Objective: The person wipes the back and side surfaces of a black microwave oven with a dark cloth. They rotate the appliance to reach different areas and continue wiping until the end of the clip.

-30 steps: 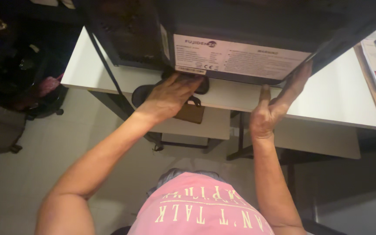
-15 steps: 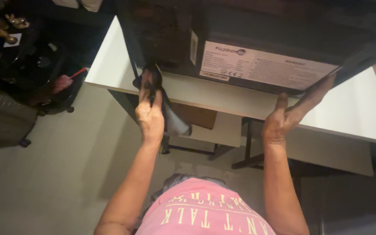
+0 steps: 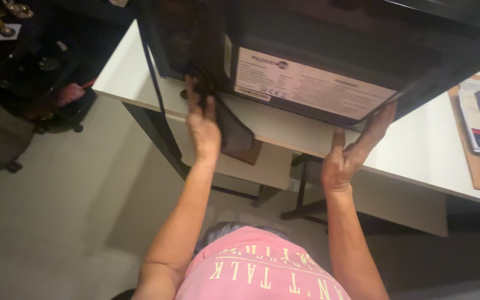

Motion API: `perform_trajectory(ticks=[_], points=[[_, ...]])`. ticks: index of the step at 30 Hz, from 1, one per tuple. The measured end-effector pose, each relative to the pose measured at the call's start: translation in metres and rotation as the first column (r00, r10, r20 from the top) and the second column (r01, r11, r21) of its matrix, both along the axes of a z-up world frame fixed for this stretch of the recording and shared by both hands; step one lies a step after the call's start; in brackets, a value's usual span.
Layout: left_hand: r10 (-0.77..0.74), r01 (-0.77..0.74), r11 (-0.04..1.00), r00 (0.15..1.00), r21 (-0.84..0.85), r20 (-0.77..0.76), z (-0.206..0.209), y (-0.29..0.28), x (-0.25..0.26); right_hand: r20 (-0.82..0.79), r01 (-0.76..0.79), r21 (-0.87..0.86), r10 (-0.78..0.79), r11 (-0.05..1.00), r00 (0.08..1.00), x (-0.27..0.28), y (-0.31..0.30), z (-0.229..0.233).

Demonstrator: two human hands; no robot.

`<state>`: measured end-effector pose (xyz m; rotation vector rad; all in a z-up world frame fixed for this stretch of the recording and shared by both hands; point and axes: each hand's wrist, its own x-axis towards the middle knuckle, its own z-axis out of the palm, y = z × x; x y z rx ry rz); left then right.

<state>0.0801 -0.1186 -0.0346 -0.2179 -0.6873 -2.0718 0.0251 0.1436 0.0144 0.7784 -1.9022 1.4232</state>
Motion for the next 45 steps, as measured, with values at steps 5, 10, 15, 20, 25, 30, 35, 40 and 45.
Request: perform_trajectory(ticks=[5,10,15,20,25,30,35,40,45], points=[[0.604,-0.258,0.731,0.676,-0.631,0.423,0.026,0.022,0.043,-0.044,0.023,0.066,-0.02,0.998,0.999,0.005,0.018,0.018],[0.734,-0.316,0.429,0.668,-0.846,0.123,0.073,0.059,0.048,-0.137,0.047,0.114,-0.031,0.992,0.99,-0.002,0.024,0.034],[0.853,-0.225,-0.018,0.505,-0.974,-0.133,0.12,0.067,0.019,-0.214,0.033,0.112,-0.008,0.993,0.977,-0.014,0.034,0.059],[0.856,-0.197,-0.169,0.456,-0.966,-0.243,0.136,0.087,-0.004,-0.223,-0.093,0.082,0.109,0.992,0.969,-0.027,0.04,0.075],[0.826,-0.2,-0.217,0.484,-0.956,-0.289,0.134,0.106,-0.018,-0.212,-0.125,0.079,0.139,0.989,0.967,-0.031,0.033,0.073],[0.818,-0.221,-0.169,0.513,-0.961,-0.262,0.138,0.093,-0.011,-0.266,-0.04,0.154,0.081,0.987,0.961,-0.036,0.032,0.073],[0.864,-0.188,-0.165,0.446,-0.968,-0.234,0.141,0.099,-0.015,-0.262,-0.046,0.154,0.086,0.987,0.961,-0.036,0.032,0.071],[0.807,-0.18,-0.188,0.533,-0.966,-0.256,0.139,0.119,-0.021,-0.259,-0.041,0.15,0.079,0.988,0.962,-0.034,0.031,0.07],[0.802,-0.189,-0.122,0.56,-0.974,-0.209,0.14,0.107,-0.019,-0.265,-0.02,0.17,0.065,0.985,0.962,-0.036,0.032,0.07]])
